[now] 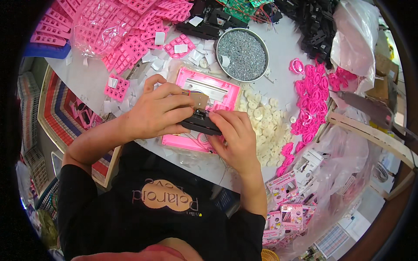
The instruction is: Assembling a pink plastic toy bank by installing internal components and fastening screws with an electric screwdriver.
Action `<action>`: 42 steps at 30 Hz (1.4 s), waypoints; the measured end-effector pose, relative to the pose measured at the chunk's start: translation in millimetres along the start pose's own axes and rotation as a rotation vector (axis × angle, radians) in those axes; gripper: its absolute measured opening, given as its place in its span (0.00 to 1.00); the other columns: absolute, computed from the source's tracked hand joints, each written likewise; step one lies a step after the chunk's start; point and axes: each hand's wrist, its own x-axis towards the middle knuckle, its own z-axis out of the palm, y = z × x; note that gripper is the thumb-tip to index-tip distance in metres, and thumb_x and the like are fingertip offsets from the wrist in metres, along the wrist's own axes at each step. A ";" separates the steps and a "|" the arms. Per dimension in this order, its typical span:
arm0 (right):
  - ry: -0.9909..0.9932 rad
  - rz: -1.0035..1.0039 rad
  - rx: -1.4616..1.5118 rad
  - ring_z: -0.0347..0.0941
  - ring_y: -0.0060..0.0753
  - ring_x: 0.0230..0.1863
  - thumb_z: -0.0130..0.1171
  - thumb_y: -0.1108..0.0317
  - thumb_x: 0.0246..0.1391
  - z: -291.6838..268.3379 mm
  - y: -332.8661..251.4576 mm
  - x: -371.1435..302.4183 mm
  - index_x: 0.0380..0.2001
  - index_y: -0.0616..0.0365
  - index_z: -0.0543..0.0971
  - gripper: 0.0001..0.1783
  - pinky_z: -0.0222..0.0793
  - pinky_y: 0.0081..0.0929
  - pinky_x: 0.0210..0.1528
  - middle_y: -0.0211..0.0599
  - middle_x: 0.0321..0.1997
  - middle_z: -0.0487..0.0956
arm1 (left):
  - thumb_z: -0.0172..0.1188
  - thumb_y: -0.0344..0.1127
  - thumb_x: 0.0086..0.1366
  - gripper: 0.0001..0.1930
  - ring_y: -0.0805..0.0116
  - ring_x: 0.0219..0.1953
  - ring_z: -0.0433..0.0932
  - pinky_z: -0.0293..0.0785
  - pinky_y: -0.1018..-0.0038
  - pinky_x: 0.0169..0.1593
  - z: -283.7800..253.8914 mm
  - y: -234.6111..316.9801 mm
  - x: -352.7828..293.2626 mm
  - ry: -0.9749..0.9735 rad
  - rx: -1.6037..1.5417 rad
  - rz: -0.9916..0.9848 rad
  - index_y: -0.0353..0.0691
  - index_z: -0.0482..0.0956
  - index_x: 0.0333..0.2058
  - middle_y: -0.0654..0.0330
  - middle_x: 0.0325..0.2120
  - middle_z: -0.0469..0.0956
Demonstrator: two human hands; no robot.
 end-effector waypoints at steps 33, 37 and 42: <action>0.436 0.201 1.049 0.72 0.20 0.22 0.64 0.77 0.53 -47.7 -31.8 111.1 0.49 0.64 0.72 0.20 0.66 0.18 0.23 0.32 0.24 0.77 | 0.76 0.42 0.46 0.33 0.55 0.46 0.74 0.67 0.60 0.50 -60.9 15.6 63.2 0.418 -0.339 -0.093 0.38 0.73 0.50 0.55 0.47 0.74; 0.566 0.300 0.847 0.73 0.19 0.24 0.64 0.77 0.54 -38.2 -28.9 124.7 0.47 0.63 0.73 0.18 0.68 0.20 0.27 0.29 0.25 0.77 | 0.71 0.45 0.55 0.35 0.62 0.51 0.73 0.68 0.65 0.55 -74.2 37.1 132.9 0.577 -0.314 0.000 0.35 0.71 0.58 0.53 0.48 0.74; 0.672 0.129 0.762 0.74 0.20 0.34 0.63 0.74 0.55 -34.3 -26.8 122.2 0.48 0.64 0.74 0.17 0.70 0.21 0.32 0.33 0.37 0.79 | 0.66 0.35 0.61 0.28 0.63 0.50 0.75 0.71 0.67 0.56 -63.9 43.9 164.6 0.375 -0.512 -0.064 0.37 0.70 0.59 0.56 0.47 0.74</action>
